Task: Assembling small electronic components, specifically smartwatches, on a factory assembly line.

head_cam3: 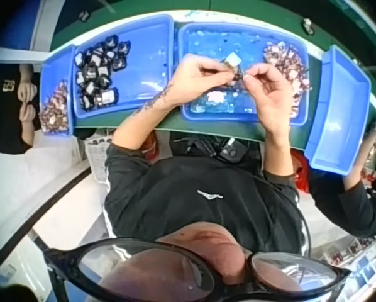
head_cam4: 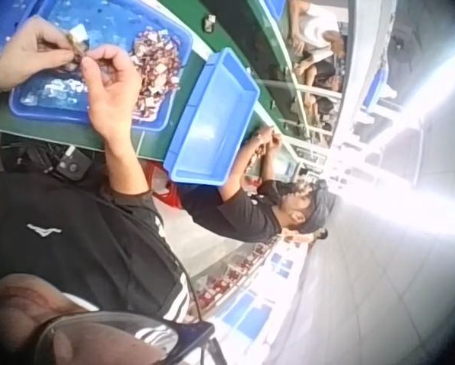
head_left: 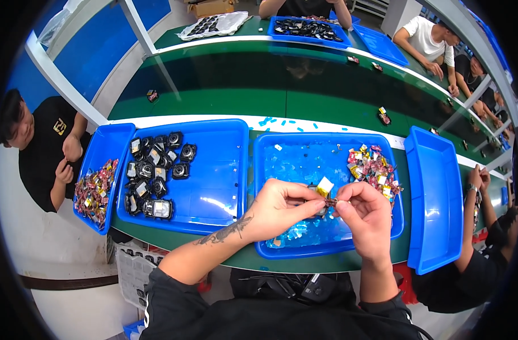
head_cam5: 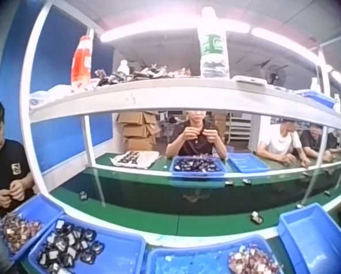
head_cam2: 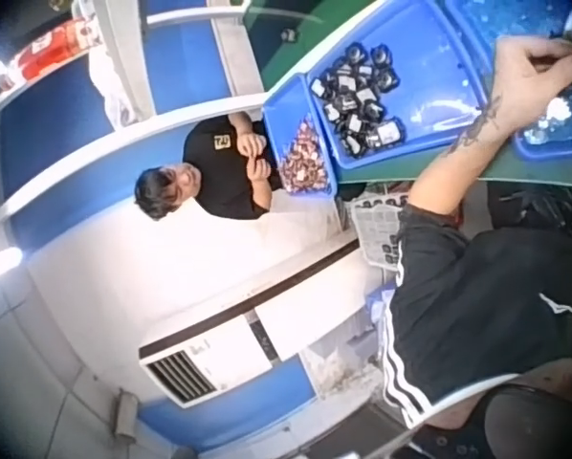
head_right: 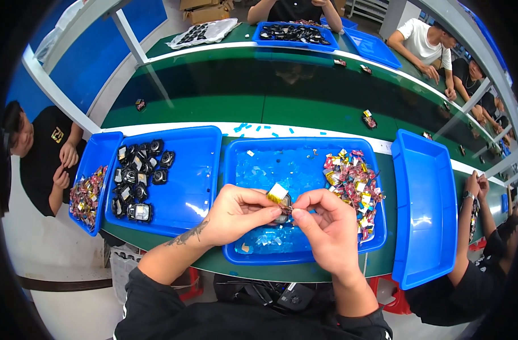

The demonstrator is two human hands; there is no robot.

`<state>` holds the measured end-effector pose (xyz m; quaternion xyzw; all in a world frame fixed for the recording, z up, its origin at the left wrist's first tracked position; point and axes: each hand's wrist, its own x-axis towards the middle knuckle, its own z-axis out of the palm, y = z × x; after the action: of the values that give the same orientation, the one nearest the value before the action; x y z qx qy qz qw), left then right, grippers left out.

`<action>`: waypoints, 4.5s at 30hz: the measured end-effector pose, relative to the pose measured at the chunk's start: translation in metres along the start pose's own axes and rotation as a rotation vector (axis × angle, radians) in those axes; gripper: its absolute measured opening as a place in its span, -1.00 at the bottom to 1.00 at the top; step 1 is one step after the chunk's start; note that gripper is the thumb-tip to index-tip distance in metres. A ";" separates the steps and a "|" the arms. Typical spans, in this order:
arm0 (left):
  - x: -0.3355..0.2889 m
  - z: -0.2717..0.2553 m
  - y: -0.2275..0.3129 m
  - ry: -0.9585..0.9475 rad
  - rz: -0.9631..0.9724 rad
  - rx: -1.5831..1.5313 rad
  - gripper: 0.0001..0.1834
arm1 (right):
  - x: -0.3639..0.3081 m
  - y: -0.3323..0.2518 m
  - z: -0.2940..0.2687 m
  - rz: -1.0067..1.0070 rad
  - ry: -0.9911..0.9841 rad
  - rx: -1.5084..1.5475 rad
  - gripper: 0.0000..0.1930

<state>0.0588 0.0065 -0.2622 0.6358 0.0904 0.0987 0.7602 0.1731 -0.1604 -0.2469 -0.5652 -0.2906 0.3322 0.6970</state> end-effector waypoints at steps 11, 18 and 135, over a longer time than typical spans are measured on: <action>-0.001 0.011 -0.010 0.035 0.093 -0.173 -0.54 | 0.009 0.011 0.018 -0.174 0.196 -0.279 -0.67; 0.001 0.009 -0.010 0.060 0.113 -0.165 -0.41 | 0.012 -0.002 0.015 -0.086 0.147 -0.334 -0.57; 0.013 -0.012 -0.023 0.306 0.303 0.523 -0.85 | 0.034 0.011 0.007 -0.165 0.053 -0.494 -0.80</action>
<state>0.0690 0.0170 -0.2869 0.7934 0.1303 0.2781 0.5256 0.1870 -0.1273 -0.2554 -0.7011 -0.3896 0.1783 0.5701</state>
